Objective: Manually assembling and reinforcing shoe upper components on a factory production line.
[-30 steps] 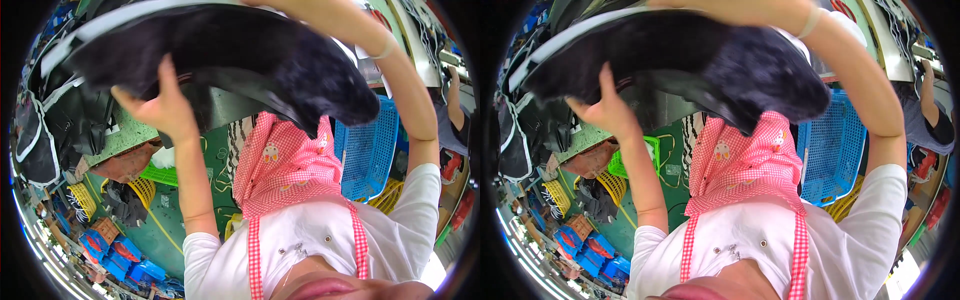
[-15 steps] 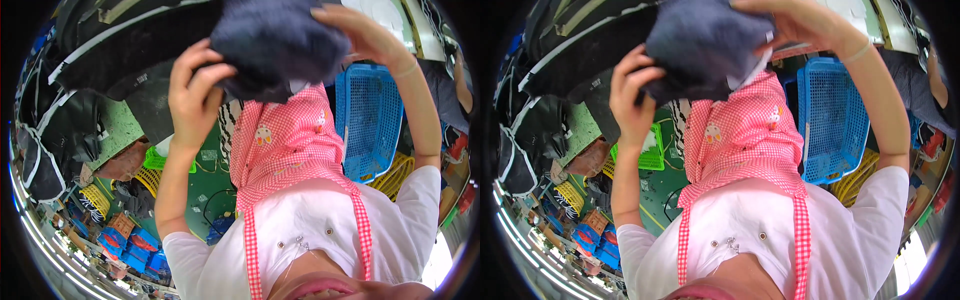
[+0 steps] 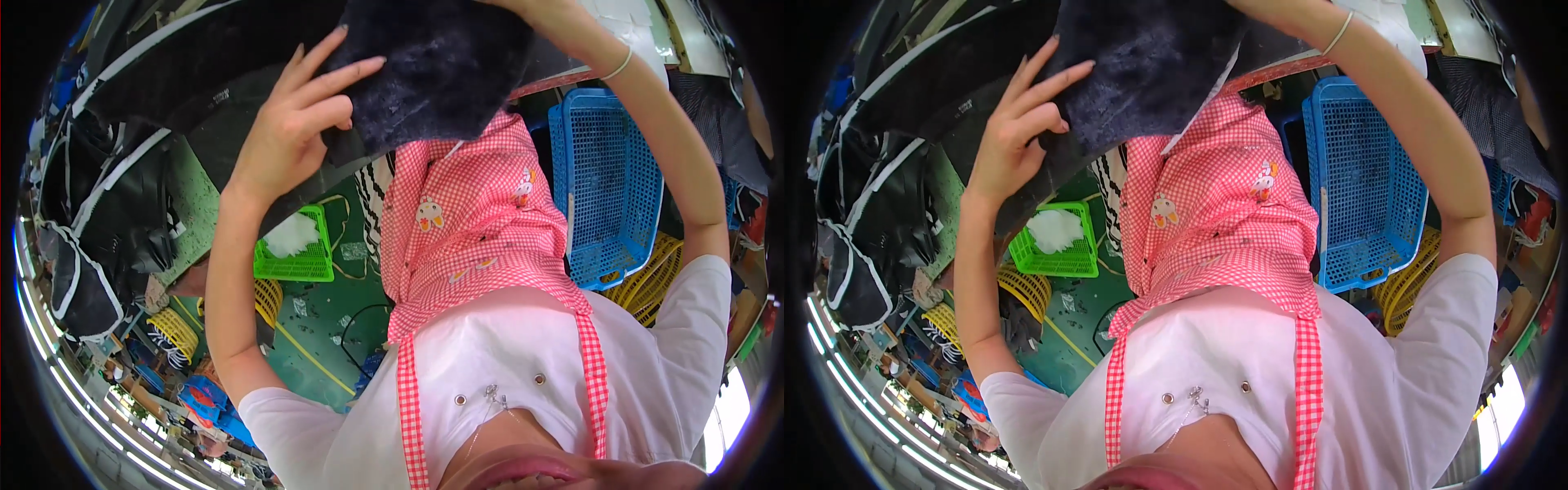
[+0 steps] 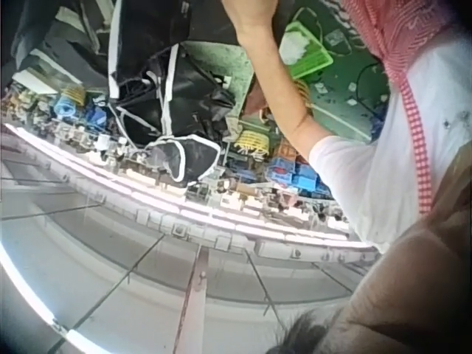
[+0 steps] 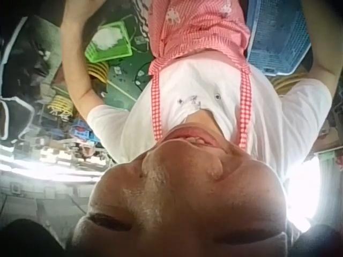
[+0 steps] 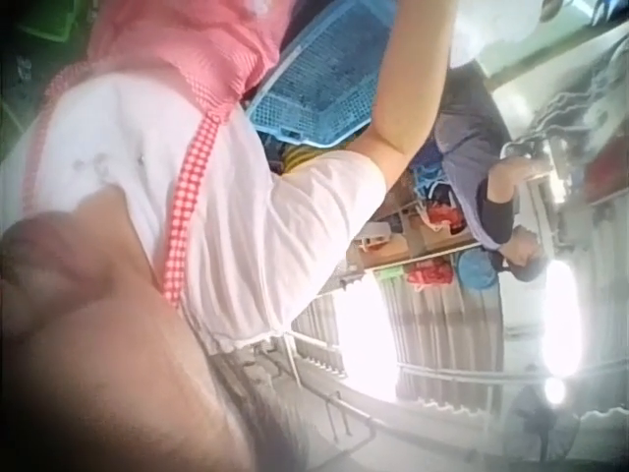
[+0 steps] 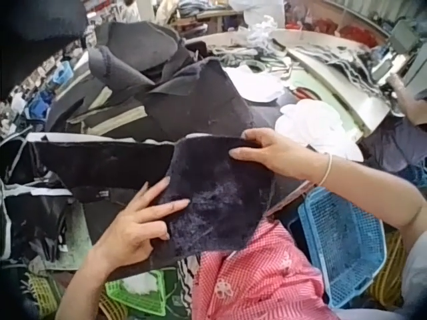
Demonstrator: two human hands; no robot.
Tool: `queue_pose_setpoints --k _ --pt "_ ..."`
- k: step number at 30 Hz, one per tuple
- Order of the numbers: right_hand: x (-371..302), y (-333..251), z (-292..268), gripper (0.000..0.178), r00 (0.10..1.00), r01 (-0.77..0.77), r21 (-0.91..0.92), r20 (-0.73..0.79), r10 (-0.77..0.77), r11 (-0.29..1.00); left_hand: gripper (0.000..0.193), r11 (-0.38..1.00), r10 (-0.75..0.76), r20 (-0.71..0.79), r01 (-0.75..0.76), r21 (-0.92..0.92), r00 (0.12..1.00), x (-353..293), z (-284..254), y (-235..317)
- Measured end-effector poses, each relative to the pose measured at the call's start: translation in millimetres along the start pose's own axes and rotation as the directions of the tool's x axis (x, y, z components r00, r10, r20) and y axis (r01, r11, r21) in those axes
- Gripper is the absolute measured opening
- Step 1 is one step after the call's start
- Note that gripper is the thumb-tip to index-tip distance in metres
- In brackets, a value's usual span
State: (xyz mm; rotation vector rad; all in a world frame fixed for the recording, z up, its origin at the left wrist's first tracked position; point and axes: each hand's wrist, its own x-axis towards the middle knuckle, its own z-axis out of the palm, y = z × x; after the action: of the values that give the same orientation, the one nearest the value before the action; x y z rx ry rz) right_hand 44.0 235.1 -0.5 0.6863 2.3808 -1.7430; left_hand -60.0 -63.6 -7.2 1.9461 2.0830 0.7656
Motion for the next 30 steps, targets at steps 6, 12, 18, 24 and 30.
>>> queue_pose_setpoints --k 6,12,18,24,30 --pt "-11.7 10.2 7.1 0.041 0.946 0.321 -0.169 0.005 -0.324 0.932 0.022 0.987 -0.073 0.142 0.051 0.154 0.987 8.2 -4.8 15.4" --pt "-33.5 18.1 43.3 0.054 0.591 0.394 -0.793 -0.169 -0.789 0.465 0.016 0.944 -0.102 0.204 0.030 0.330 0.974 20.3 -7.7 38.1" --pt "-48.9 35.1 100.7 0.052 0.614 0.744 -0.471 0.204 -0.762 0.474 0.026 0.988 -0.118 0.048 0.112 0.106 0.992 41.1 -53.6 -9.1" --pt "-51.1 28.9 96.9 0.057 0.670 0.719 -0.478 0.285 -0.685 0.505 0.042 0.700 -0.409 -0.160 0.421 0.577 0.899 34.7 -34.9 -24.7" --pt "-56.1 20.2 94.3 0.062 0.722 0.680 -0.476 0.299 -0.624 0.558 0.044 0.673 -0.495 -0.245 0.547 0.498 0.833 9.6 -18.5 7.8"
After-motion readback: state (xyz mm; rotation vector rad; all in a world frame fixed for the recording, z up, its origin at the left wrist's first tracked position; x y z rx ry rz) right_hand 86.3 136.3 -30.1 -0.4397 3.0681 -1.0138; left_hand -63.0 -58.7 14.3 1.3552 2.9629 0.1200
